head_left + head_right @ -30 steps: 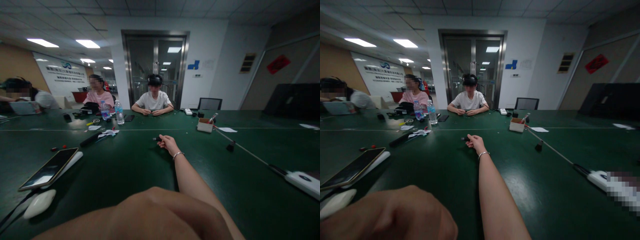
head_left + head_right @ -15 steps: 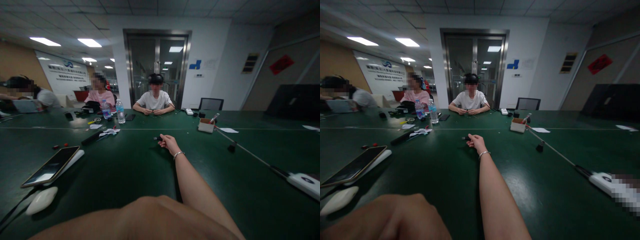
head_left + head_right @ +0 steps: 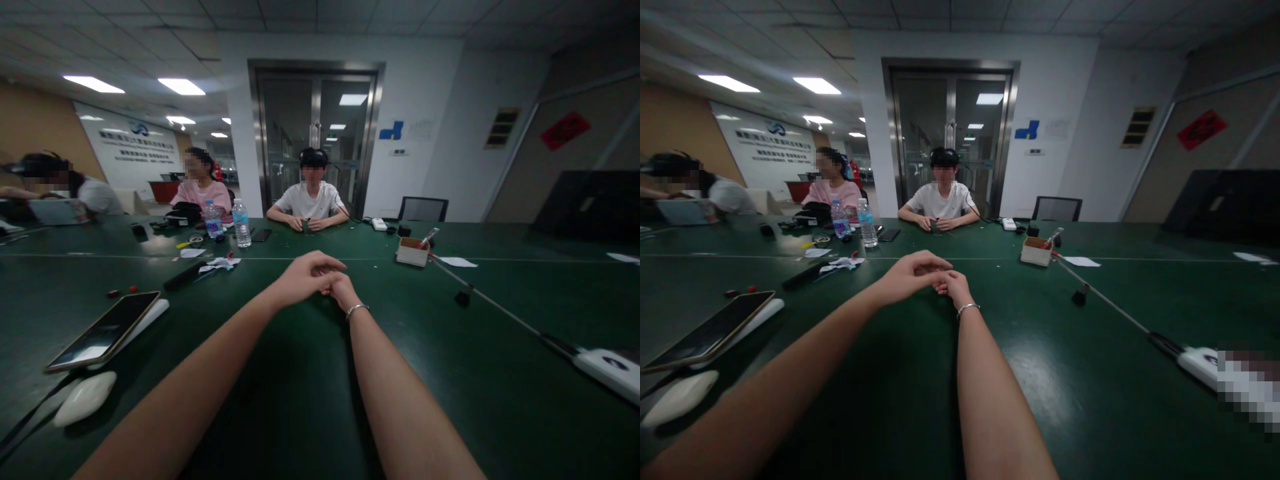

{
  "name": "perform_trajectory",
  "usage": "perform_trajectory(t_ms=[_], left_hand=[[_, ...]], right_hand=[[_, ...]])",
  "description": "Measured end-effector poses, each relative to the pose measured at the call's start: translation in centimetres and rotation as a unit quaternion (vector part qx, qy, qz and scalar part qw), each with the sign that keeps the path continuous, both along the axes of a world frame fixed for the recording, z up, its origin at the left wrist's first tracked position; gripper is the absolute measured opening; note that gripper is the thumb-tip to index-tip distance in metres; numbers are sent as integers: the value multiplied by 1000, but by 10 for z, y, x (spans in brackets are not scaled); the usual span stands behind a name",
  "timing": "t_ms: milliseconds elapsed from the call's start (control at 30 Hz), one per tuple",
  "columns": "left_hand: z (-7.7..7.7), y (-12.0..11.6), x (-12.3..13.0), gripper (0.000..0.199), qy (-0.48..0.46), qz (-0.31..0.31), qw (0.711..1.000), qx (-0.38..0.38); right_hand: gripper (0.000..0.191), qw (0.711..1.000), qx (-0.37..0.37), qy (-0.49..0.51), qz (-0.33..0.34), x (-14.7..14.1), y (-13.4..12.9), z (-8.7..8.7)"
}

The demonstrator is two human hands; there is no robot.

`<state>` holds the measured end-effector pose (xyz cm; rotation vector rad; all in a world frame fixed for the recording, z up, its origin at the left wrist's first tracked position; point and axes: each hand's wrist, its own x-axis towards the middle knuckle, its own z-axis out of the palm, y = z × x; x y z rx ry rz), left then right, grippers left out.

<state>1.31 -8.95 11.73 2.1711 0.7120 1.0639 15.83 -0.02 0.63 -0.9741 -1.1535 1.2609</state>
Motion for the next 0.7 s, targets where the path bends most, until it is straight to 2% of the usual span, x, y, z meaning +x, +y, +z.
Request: perform_trajectory(t_ms=[67, 100, 133, 200, 267, 367, 500, 700], left_hand=[[-24, 53, -1, 25, -50, 194, 979, 22], [-38, 73, -2, 25, -65, 265, 962, 12], [-53, 88, -3, 25, -69, 318, 946, -12], [-82, 102, -3, 30, -52, 368, 924, -94], [-104, 103, -2, 35, -22, 362, 920, -151], [-120, 97, -1, 40, -16, 317, 935, -157], [-124, 100, -3, 42, -45, 273, 950, -142], [-127, 107, -3, 21, -103, 239, 957, -125]], right_hand=[[24, 1000, -9, 22, 0, 0, 2, -1], [23, 1000, -13, 24, 0, 0, 2, -2], [21, 1000, -16, 24, -2, 0, 3, -3], [18, 1000, -21, 16, -8, 0, 3, -3], [15, 1000, -26, 3, -12, -1, 3, -3], [12, 999, -28, -13, -12, -2, 3, -2], [10, 999, -26, -24, -5, -2, 2, 0], [11, 999, -14, -32, -4, -2, 1, -1]])
